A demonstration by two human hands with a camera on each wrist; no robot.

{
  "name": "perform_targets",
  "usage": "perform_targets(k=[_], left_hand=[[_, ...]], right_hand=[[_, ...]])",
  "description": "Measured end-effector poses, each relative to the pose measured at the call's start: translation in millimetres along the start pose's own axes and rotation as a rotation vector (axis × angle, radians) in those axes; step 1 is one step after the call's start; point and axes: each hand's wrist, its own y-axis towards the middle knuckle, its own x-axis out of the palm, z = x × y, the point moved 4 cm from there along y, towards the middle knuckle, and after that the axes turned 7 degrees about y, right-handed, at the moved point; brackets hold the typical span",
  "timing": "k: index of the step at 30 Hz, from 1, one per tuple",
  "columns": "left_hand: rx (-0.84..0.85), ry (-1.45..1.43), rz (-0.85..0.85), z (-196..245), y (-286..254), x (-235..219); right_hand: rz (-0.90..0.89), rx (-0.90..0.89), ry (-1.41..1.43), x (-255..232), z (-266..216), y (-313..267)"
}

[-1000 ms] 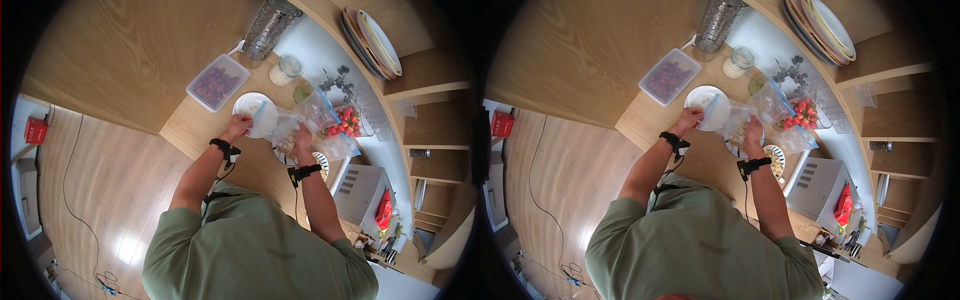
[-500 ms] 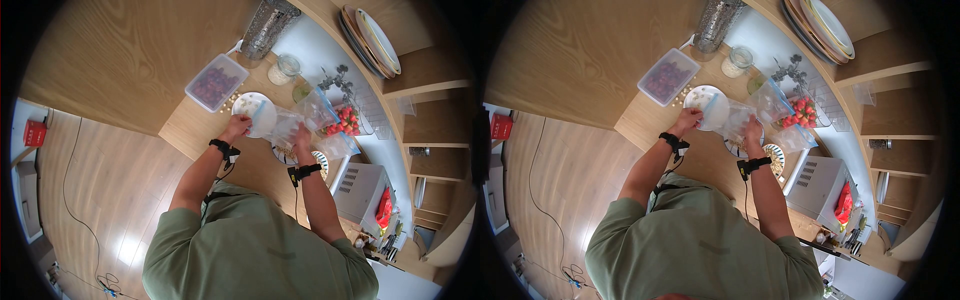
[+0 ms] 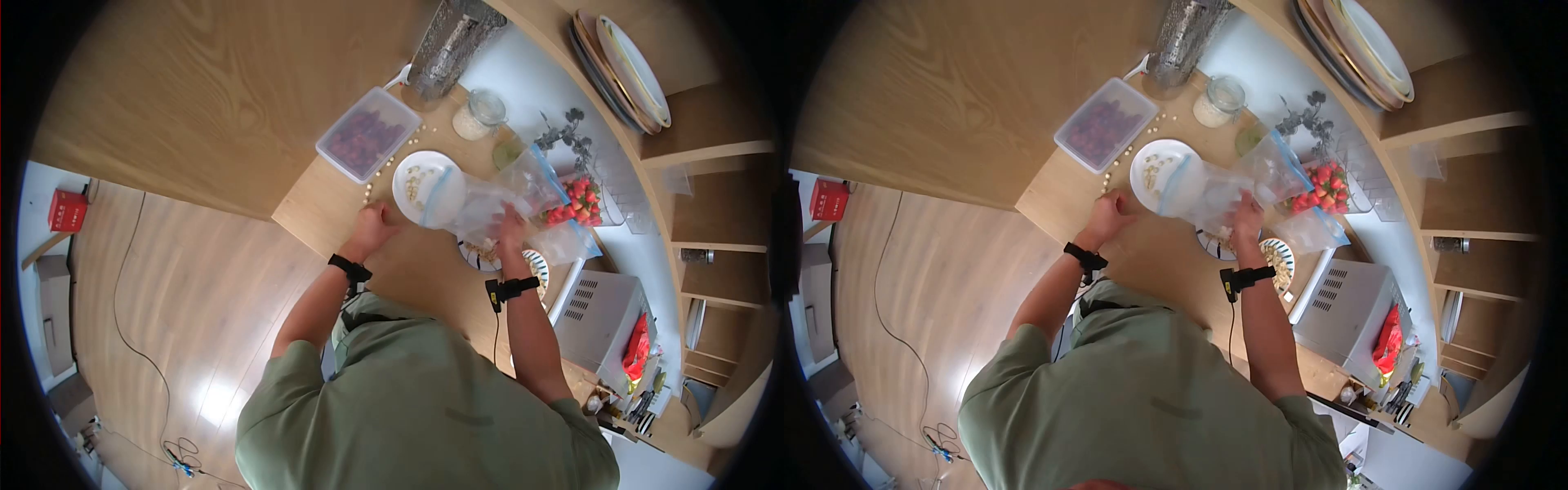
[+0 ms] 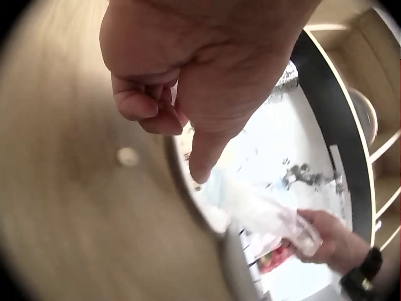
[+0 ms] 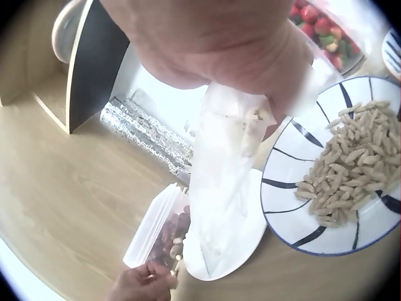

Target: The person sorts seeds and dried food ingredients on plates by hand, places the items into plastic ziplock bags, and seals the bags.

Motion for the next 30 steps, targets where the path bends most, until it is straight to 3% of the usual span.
perform_targets(k=[2, 5, 9, 11, 12, 14, 17, 21, 24, 26, 27, 29, 30], left_hand=[[-0.001, 0.093, -0.156, -15, -12, 5], [-0.020, 0.158, -0.197, -19, -9, 13], [-0.027, 0.094, -0.028, -23, -21, 0], [0.159, 0.228, -0.044, -11, -40, -7], [0.157, 0.226, -0.054, -13, -44, -6], [0.676, 0.347, -0.128, 4, -52, 1], [0.676, 0.446, -0.254, 1, -48, 6], [0.616, 0.532, -0.302, -9, -36, 17], [0.537, 0.486, -0.185, -10, -25, 22], [0.210, 0.422, -0.192, -19, -16, 20], [0.216, 0.423, -0.194, -20, -17, 18], [0.223, 0.389, 0.158, -13, -19, -10], [0.227, 0.389, 0.154, -13, -19, -14]], right_hand=[[0.001, -0.046, 0.069, -2, 6, -3], [-0.028, -0.005, 0.048, -4, 15, -5], [0.004, -0.025, 0.211, -6, 33, 0], [-0.004, -0.082, 0.191, -10, 37, -8], [0.004, -0.075, 0.189, -14, 41, -11], [-0.023, -0.048, 0.172, -15, 41, -15], [-0.006, -0.014, 0.151, -15, 39, -18], [-0.010, -0.032, 0.128, -13, 37, -19], [0.010, -0.090, 0.147, -14, 31, -28], [-0.013, -0.199, 0.115, -15, 24, -31], [-0.008, -0.200, 0.118, -16, 22, -31], [0.009, -0.145, 0.153, -21, 25, -30], [0.015, -0.144, 0.156, -22, 27, -30]])
